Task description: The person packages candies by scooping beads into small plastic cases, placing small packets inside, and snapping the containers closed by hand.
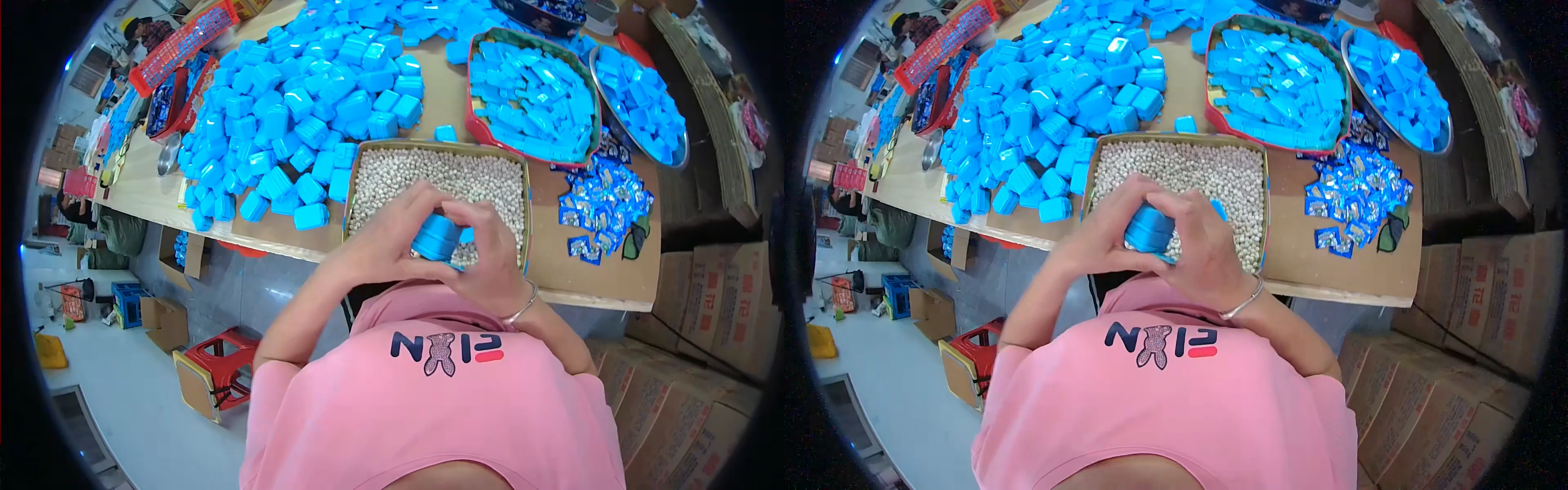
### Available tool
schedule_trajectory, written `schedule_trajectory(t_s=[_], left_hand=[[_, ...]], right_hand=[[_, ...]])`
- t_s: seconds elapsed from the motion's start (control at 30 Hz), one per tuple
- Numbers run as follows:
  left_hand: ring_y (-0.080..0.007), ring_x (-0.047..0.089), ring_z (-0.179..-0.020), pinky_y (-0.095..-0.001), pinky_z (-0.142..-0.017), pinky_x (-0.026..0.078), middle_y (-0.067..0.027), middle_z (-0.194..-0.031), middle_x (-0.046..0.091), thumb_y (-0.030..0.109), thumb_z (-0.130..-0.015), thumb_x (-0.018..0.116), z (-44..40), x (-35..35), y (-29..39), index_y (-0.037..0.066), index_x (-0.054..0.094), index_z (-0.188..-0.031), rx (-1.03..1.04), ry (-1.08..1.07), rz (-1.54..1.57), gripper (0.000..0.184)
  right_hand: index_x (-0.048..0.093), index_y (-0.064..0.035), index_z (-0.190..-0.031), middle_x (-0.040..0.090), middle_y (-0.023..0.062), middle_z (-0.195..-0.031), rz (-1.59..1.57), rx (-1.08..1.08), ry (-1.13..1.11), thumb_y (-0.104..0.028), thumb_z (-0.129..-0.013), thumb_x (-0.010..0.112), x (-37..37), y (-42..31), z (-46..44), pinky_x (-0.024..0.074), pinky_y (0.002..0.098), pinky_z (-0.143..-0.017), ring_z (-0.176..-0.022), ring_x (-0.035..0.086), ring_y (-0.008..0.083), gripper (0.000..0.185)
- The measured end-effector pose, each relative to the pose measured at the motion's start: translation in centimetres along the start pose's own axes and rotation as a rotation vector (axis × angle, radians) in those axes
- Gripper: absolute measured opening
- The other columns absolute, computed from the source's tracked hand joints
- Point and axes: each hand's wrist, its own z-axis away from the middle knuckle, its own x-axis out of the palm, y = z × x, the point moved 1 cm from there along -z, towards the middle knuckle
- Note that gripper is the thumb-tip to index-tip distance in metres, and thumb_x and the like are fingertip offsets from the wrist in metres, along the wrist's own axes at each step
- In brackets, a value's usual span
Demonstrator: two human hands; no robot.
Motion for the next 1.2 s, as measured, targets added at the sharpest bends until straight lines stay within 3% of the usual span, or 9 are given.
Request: schedule_trajectory(t_s=[0.13,0.3,0.43,0.63,0.77,0.8,0.93,1.1,1.2], left_hand=[[-0.0246,0.054,-0.081,-0.0340,-0.071,0.044,-0.0131,-0.101,0.055,0.018,-0.069,0.075,0.6,0.3,-0.6,0.004,0.052,-0.108,-0.127,-0.076,-0.061,0.048],[-0.0191,0.052,-0.080,-0.0309,-0.072,0.044,-0.0110,-0.100,0.058,0.013,-0.068,0.072,3.3,3.4,-1.6,0.003,0.053,-0.101,-0.278,0.186,0.097,0.039],[-0.0168,0.054,-0.083,-0.0298,-0.074,0.044,-0.0106,-0.100,0.059,0.010,-0.067,0.071,3.8,3.6,-4.1,0.002,0.055,-0.104,-0.655,0.187,0.220,0.042],[-0.0178,0.057,-0.091,-0.0303,-0.079,0.045,-0.0114,-0.104,0.059,0.008,-0.067,0.071,3.4,2.1,-1.0,0.002,0.055,-0.112,-0.320,0.447,0.447,0.048],[-0.0201,0.057,-0.099,-0.0312,-0.083,0.045,-0.0140,-0.109,0.059,0.006,-0.068,0.073,5.4,4.7,-1.5,0.004,0.055,-0.117,-0.654,0.736,1.299,0.053],[-0.0201,0.057,-0.099,-0.0312,-0.083,0.045,-0.0140,-0.109,0.059,0.006,-0.068,0.073,5.4,4.2,-1.9,0.004,0.055,-0.117,-0.641,0.750,1.289,0.053],[-0.0249,0.054,-0.105,-0.0343,-0.089,0.042,-0.0119,-0.115,0.056,0.011,-0.076,0.069,5.8,0.1,-2.5,0.001,0.050,-0.123,-0.440,0.177,-0.141,0.052],[-0.0257,0.054,-0.098,-0.0331,-0.087,0.042,-0.0101,-0.110,0.056,0.011,-0.077,0.067,5.2,-1.4,-1.5,-0.001,0.050,-0.122,-0.382,-0.147,-0.373,0.050],[-0.0245,0.053,-0.095,-0.0322,-0.086,0.042,-0.0101,-0.107,0.056,0.010,-0.077,0.065,5.2,0.3,-2.6,0.000,0.050,-0.122,-0.388,0.027,-0.113,0.049]], right_hand=[[0.052,-0.0043,-0.114,0.058,0.0073,-0.098,-0.011,0.046,0.008,0.001,-0.062,0.072,0.9,0.5,0.1,0.0493,0.0296,-0.072,-0.080,0.057,0.0206,0.056],[0.052,-0.0050,-0.112,0.058,0.0067,-0.096,0.022,0.018,-0.041,0.001,-0.060,0.071,1.8,0.6,0.9,0.0492,0.0283,-0.070,-0.077,0.057,0.0208,0.056],[0.052,-0.0059,-0.109,0.058,0.0068,-0.095,-0.003,0.187,-0.123,-0.004,-0.063,0.073,3.9,2.7,1.3,0.0469,0.0315,-0.072,-0.081,0.057,0.0218,0.051],[0.052,-0.0049,-0.107,0.058,0.0065,-0.097,-0.316,0.342,-0.050,-0.006,-0.067,0.075,3.1,1.5,1.2,0.0464,0.0304,-0.077,-0.085,0.057,0.0194,0.046],[0.050,-0.0048,-0.112,0.056,0.0048,-0.102,-0.801,0.625,-0.054,-0.004,-0.073,0.073,4.3,3.1,1.9,0.0465,0.0278,-0.080,-0.088,0.056,0.0154,0.045],[0.052,-0.0043,-0.110,0.056,0.0059,-0.102,-0.546,0.526,-0.106,-0.007,-0.073,0.073,3.9,2.8,1.3,0.0462,0.0281,-0.081,-0.088,0.057,0.0168,0.043],[0.059,-0.0050,-0.102,0.057,0.0070,-0.094,0.140,-0.065,-0.108,-0.005,-0.075,0.068,2.2,0.3,-1.1,0.0469,0.0275,-0.072,-0.080,0.058,0.0188,0.028],[0.065,-0.0044,-0.092,0.059,0.0065,-0.089,-0.070,0.024,-0.368,0.002,-0.074,0.066,2.7,1.4,0.2,0.0441,0.0271,-0.061,-0.067,0.054,0.0184,0.019],[0.066,-0.0046,-0.090,0.059,0.0057,-0.084,-0.058,0.058,-0.275,0.002,-0.075,0.065,2.5,2.1,0.1,0.0428,0.0285,-0.058,-0.063,0.053,0.0187,0.016]])
